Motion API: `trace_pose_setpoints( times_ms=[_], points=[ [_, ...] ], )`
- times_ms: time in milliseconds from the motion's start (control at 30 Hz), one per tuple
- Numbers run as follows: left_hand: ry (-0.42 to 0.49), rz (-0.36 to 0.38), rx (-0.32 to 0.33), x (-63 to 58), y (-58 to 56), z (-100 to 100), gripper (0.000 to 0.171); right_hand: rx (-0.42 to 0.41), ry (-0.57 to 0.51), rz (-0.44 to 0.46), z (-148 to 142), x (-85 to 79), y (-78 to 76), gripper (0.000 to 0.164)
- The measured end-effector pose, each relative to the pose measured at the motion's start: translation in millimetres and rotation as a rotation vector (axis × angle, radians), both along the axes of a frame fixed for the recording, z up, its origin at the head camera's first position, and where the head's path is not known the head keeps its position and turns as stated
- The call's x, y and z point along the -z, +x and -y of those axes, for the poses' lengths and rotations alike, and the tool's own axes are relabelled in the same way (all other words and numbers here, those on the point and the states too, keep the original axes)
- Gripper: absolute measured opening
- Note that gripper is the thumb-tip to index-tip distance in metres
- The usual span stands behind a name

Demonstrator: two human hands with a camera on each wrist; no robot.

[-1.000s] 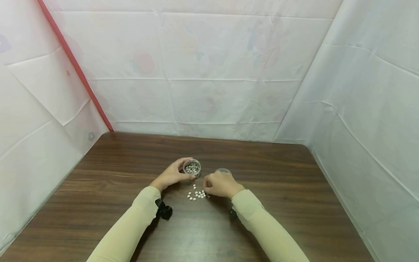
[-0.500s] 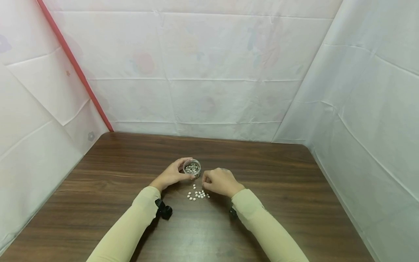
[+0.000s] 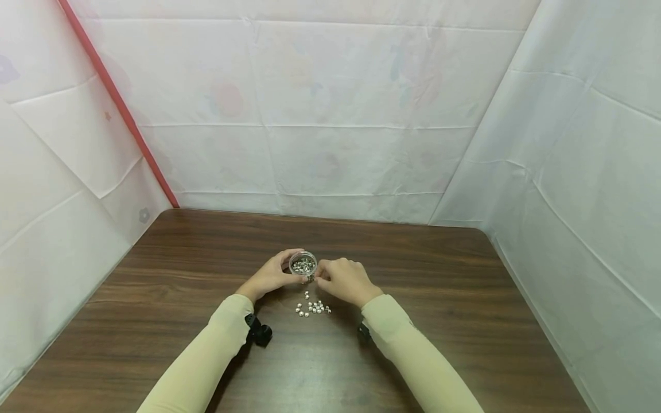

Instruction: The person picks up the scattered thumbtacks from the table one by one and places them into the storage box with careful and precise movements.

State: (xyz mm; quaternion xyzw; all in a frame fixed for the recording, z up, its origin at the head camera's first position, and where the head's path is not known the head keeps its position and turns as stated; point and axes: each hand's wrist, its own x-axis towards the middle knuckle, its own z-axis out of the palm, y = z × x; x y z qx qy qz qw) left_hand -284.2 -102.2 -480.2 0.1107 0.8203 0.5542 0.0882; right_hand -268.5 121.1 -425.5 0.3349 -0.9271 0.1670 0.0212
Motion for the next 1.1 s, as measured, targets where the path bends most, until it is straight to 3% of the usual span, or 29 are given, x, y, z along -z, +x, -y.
trace_pose_setpoints(
  times_ms=[367,633,933,1100],
  points=[
    [-0.002,0.02,0.01,-1.4,1.3,1.0,0.079,0.023,-0.05,-0.069,14.2,-2.1,-7.6,0.006],
    [0.016,0.03,0.011,-3.1,3.1,-1.4,0.075,0.023,-0.067,-0.035,23.5,-3.7,-15.2,0.007],
    [0.004,0.026,0.05,-34.8,20.6,-3.2,0.075,0.052,-0.047,-0.011,30.9,-2.9,-22.1,0.008],
    [-0.01,0.022,0.059,-39.7,23.2,-2.5,0.075,0.083,-0.033,0.017,32.0,-1.4,-27.2,0.012]
  ],
)
